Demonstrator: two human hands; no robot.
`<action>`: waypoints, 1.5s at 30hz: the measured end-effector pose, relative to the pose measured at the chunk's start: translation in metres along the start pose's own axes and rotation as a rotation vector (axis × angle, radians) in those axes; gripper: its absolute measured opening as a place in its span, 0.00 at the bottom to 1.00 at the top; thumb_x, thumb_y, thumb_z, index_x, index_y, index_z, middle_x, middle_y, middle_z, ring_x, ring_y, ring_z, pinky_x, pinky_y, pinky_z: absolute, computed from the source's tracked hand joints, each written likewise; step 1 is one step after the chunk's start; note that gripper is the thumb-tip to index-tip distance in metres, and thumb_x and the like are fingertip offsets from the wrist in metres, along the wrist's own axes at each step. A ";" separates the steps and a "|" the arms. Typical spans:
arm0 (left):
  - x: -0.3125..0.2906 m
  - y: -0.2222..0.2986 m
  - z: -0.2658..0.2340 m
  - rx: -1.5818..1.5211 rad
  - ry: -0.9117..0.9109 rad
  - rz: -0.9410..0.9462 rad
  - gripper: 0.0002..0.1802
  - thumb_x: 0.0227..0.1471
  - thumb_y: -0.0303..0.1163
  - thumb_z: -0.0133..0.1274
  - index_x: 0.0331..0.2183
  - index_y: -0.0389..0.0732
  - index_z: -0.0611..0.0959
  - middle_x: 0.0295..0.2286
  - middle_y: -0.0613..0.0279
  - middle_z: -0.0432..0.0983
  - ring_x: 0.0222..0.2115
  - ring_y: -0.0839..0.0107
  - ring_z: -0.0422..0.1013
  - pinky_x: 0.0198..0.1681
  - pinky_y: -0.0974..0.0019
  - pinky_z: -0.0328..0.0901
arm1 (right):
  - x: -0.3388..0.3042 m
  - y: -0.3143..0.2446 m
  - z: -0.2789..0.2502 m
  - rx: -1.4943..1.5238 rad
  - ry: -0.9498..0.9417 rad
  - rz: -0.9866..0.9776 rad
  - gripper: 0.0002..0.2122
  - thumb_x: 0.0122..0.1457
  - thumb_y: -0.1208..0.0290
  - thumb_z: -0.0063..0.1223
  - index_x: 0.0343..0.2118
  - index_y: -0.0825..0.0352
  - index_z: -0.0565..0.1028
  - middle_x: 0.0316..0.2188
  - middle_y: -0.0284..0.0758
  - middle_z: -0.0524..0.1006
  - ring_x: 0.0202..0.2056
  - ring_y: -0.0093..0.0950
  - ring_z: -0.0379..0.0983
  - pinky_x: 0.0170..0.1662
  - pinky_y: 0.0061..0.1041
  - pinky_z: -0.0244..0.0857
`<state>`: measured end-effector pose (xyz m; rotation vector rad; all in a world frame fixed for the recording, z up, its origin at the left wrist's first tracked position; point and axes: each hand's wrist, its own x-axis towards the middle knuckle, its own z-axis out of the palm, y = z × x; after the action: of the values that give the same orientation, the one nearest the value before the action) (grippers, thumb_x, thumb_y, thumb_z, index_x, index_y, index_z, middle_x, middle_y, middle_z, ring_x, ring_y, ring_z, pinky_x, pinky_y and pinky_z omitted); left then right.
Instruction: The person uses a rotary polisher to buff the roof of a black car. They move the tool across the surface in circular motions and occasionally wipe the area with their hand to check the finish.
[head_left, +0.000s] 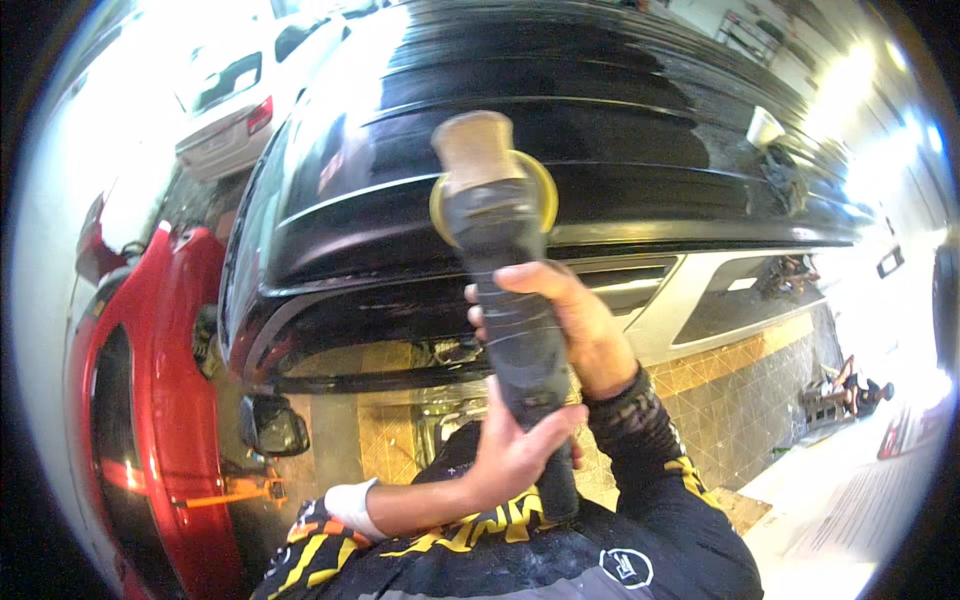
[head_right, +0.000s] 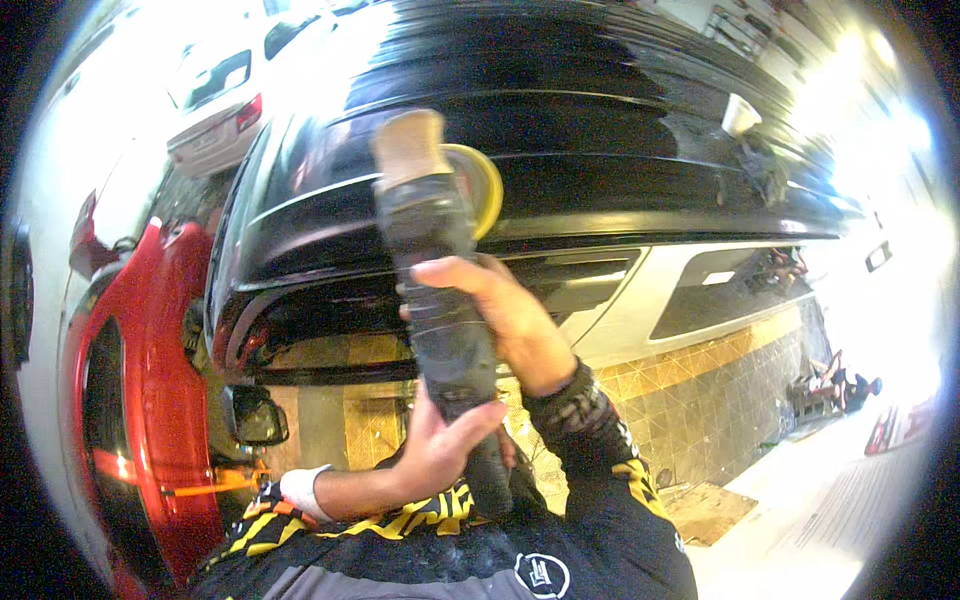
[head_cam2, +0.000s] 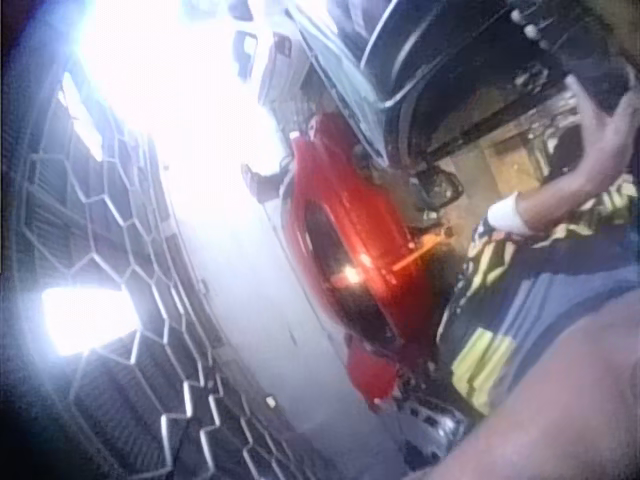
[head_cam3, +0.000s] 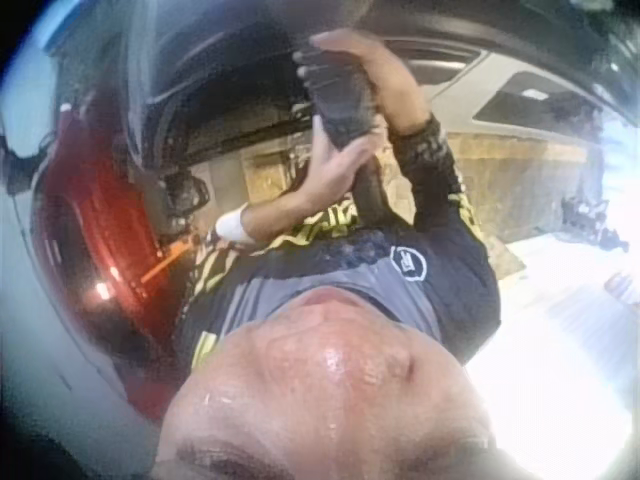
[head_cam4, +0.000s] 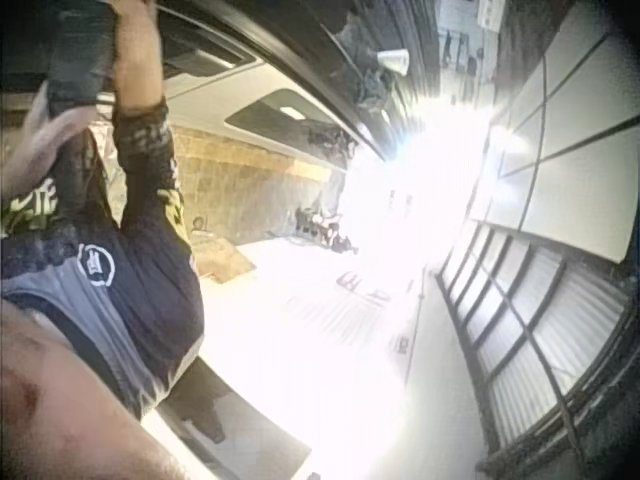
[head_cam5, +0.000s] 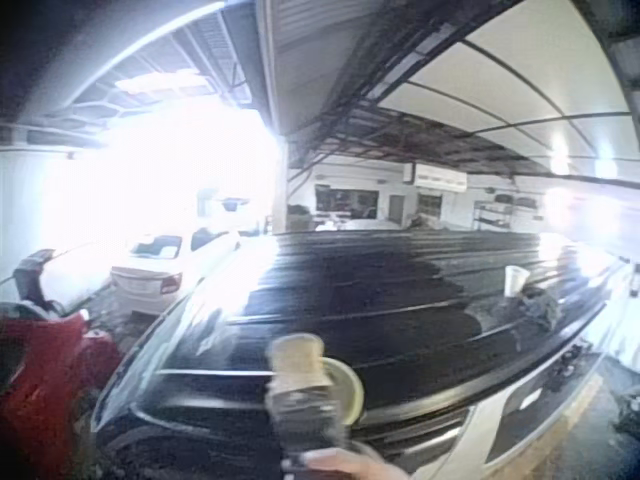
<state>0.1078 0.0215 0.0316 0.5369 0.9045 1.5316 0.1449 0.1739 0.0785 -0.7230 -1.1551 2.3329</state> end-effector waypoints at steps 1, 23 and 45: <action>0.011 -0.007 0.013 0.010 -0.063 -0.019 0.26 0.57 0.25 0.60 0.48 0.42 0.60 0.31 0.54 0.73 0.19 0.61 0.76 0.20 0.57 0.74 | -0.012 -0.009 -0.020 0.048 0.093 -0.018 0.24 0.52 0.57 0.66 0.46 0.70 0.77 0.34 0.38 0.82 0.33 0.29 0.81 0.39 0.28 0.77; 0.023 -0.049 -0.016 0.220 0.111 0.162 0.38 0.44 0.28 0.64 0.53 0.37 0.61 0.40 0.51 0.72 0.36 0.65 0.75 0.36 0.60 0.72 | 0.001 0.019 -0.025 -0.080 0.126 -0.176 0.27 0.45 0.64 0.65 0.48 0.74 0.74 0.36 0.42 0.80 0.33 0.33 0.80 0.37 0.31 0.78; -0.019 0.107 -0.147 -0.400 0.526 0.250 0.21 0.49 0.25 0.64 0.39 0.40 0.68 0.24 0.63 0.71 0.17 0.71 0.72 0.17 0.64 0.70 | 0.195 0.086 0.192 -0.371 -0.450 0.487 0.18 0.56 0.62 0.62 0.40 0.74 0.75 0.28 0.42 0.81 0.26 0.30 0.80 0.32 0.25 0.79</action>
<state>-0.0677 -0.0291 0.0333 -0.0558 0.9061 2.0716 -0.1370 0.1270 0.0566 -0.6760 -1.8133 2.8145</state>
